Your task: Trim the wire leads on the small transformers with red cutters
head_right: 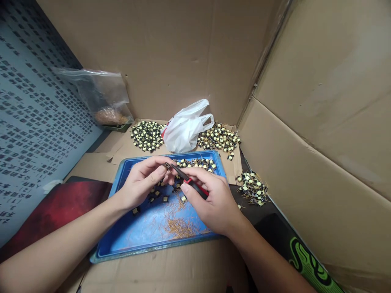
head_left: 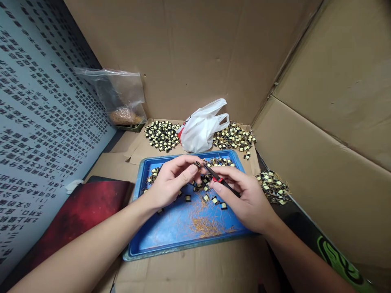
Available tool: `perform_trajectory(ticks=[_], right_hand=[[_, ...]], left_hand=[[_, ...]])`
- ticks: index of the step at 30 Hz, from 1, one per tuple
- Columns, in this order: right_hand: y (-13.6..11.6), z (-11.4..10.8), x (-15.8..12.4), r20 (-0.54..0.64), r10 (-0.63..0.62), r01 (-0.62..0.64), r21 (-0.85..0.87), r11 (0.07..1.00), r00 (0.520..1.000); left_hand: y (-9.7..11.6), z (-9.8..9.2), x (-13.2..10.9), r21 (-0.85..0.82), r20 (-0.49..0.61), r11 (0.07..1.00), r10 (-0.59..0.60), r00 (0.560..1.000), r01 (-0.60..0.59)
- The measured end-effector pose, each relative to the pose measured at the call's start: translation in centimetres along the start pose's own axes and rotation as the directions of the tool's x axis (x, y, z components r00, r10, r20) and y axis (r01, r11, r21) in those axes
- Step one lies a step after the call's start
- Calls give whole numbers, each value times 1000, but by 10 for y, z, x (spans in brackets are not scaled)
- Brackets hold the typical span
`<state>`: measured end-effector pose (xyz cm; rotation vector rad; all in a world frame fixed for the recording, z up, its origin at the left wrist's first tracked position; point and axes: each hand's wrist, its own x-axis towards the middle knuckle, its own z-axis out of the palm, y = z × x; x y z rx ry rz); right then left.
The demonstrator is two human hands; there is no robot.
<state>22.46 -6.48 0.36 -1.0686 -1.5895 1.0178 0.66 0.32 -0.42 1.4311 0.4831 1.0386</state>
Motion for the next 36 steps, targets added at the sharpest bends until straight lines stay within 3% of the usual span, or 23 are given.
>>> perform_trajectory(ticks=[6,17,36], right_hand=[[2,3,2,5,-13,14,-75,997,1000],[2,3,0,15,26,-26,-24,999,1000],[1,3,0,-13,5,-7,-84,996,1000]], left_hand=[[1,3,0,46,15,999,26,1000,-27],[3,6,0,118,20,992,37,999,-39],[2,6,0,107,26,993,39,999,-41]])
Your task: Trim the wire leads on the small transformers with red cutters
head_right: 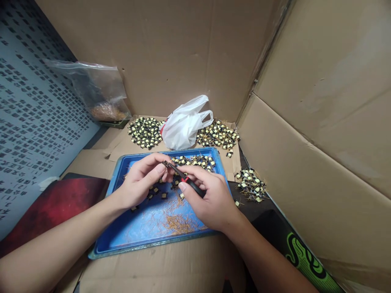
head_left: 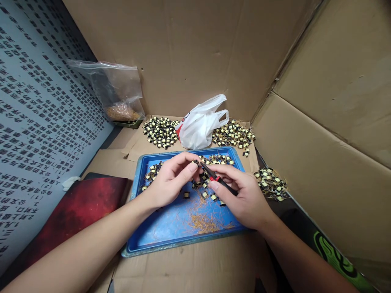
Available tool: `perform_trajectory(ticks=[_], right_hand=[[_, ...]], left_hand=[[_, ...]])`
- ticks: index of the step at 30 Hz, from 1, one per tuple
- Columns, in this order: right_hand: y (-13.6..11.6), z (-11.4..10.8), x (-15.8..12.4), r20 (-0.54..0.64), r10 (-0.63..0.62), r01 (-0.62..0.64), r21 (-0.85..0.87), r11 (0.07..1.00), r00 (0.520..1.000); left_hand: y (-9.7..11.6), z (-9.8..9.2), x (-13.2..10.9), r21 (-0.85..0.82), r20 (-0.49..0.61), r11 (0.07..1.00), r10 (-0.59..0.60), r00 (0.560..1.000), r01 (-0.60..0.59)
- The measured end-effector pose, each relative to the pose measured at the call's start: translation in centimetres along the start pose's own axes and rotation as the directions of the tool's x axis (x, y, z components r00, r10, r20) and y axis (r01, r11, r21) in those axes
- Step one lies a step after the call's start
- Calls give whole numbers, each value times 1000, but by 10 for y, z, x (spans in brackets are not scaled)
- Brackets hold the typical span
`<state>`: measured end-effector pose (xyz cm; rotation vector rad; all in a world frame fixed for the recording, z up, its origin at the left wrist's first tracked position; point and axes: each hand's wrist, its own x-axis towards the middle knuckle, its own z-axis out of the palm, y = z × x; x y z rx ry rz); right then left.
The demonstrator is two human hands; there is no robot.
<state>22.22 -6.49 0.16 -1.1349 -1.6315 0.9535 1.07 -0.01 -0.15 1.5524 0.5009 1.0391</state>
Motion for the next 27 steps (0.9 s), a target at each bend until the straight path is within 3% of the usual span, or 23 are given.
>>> perform_trajectory(ticks=[21,24,27], right_hand=[[2,3,-1,-3,17,-17,66,998,1000],[2,3,-2,-5,42,-41,88,995,999],[2,3,-2,-14,68,-67,57,996,998]], left_hand=[[-1,0,-2,10,-2,1000,13,1000,-13],[-2,0,-2,65,-9,998,16,1000,-15],[-2,0,-3,223,-25,975,13,1000,-7]])
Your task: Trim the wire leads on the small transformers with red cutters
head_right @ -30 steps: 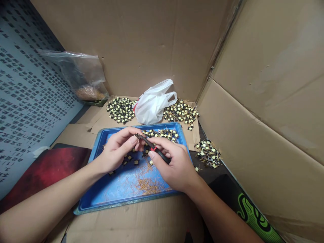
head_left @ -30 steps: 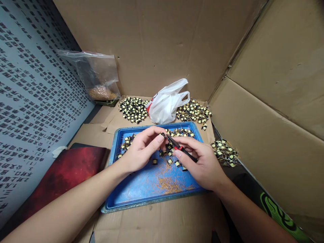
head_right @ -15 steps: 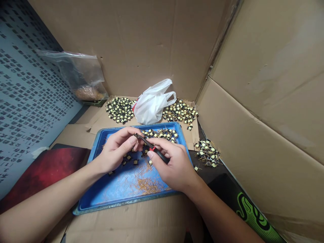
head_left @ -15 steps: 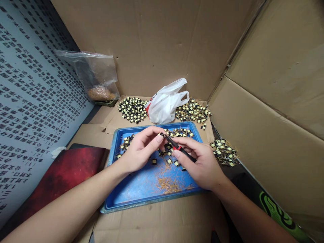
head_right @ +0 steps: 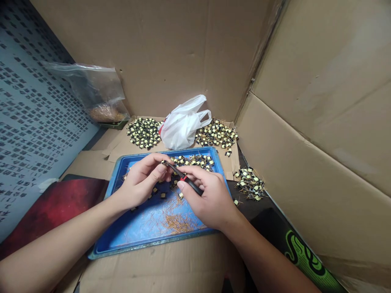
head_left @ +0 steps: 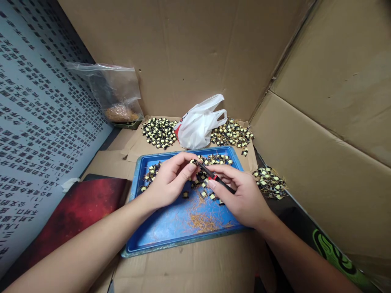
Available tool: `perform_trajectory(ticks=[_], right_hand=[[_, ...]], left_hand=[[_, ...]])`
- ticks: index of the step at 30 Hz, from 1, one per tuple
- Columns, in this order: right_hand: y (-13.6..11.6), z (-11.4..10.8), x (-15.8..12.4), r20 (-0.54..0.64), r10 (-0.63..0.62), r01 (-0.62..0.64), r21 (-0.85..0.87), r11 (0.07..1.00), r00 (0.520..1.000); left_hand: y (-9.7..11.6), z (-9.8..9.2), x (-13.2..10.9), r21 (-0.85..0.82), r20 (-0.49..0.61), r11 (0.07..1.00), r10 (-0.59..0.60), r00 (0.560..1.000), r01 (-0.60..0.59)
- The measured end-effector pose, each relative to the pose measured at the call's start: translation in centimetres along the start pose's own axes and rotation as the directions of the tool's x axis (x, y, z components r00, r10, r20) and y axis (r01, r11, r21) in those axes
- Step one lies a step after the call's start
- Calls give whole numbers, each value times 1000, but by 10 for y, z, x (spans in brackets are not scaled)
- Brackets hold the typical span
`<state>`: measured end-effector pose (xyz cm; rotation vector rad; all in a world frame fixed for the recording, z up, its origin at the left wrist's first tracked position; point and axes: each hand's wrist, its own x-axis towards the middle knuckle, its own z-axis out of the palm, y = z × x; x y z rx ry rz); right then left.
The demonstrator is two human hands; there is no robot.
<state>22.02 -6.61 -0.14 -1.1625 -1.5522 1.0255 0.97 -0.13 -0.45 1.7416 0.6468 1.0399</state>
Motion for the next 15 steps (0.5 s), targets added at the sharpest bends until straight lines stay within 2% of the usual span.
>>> perform_trajectory(ticks=[3,5,7,10,15], right_hand=[[0,0,1,-10,16,-17,-25,1000,1000],[0,0,1,-17,24,-24,-33,999,1000],[0,0,2,-24,35,-36,-53,998,999],[0,-1,3,-26,46,-48,-95,994,999],[-1,-4,5,-13,0,-1,-149,989,1000]], left_hand=[[2,-2,0,279,-10,958,68,998,-63],[3,-4,1,464,16,874,153,988,-143],[5,-6,1,574,52,793,215,975,-205],[5,-7,2,627,69,740,260,963,-244],[7,-6,2,639,62,725,283,957,-256]])
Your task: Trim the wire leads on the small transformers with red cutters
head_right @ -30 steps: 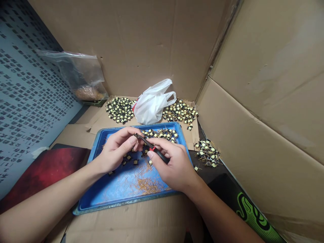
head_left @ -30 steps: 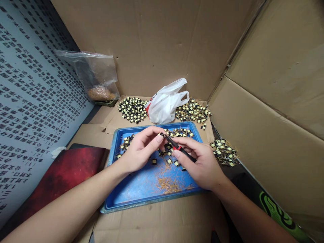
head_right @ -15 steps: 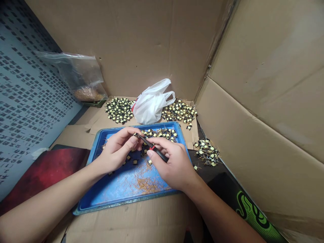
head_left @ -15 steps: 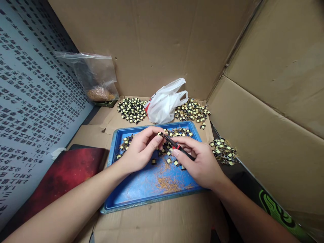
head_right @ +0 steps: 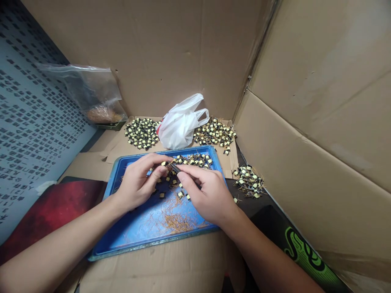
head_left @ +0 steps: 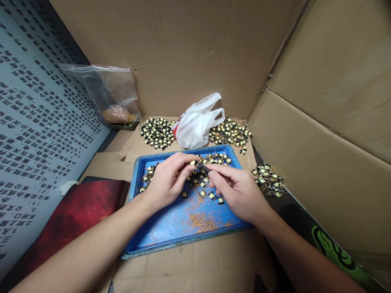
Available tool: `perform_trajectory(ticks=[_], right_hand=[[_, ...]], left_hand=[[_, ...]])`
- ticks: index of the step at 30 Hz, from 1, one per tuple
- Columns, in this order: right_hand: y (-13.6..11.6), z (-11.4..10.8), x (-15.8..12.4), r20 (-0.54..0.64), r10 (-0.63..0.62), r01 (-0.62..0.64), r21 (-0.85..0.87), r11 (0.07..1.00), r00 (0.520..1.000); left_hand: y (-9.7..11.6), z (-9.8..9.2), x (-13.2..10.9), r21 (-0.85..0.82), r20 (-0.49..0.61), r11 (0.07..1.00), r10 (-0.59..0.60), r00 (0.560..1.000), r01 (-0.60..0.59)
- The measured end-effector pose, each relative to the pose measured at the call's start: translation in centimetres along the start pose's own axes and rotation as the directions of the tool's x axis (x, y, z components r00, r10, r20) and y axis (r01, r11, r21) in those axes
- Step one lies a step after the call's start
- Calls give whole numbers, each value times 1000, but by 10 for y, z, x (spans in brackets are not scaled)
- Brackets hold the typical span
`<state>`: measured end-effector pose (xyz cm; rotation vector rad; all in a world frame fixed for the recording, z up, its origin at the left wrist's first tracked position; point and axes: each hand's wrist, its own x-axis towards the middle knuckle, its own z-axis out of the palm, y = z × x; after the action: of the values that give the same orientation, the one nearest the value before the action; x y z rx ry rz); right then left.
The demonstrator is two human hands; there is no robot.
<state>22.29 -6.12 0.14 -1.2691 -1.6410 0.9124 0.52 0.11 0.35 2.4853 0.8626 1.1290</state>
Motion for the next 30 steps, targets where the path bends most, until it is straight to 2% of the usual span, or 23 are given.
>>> perform_trajectory(ticks=[8,13,19,30], right_hand=[[0,1,1,-15,-4,4,1,1000,1000],[0,2,-1,-22,-8,8,-3,1000,1000],[0,-1,-1,-30,-7,5,-94,996,1000],[0,-8,1,-17,-99,95,-159,983,995]], left_hand=[[-4,0,1,-41,-23,996,72,997,-73],[-3,1,0,-79,-26,995,64,998,-66],[0,2,-3,-211,-57,971,-129,990,114],[-1,1,1,-513,57,812,-292,955,279]])
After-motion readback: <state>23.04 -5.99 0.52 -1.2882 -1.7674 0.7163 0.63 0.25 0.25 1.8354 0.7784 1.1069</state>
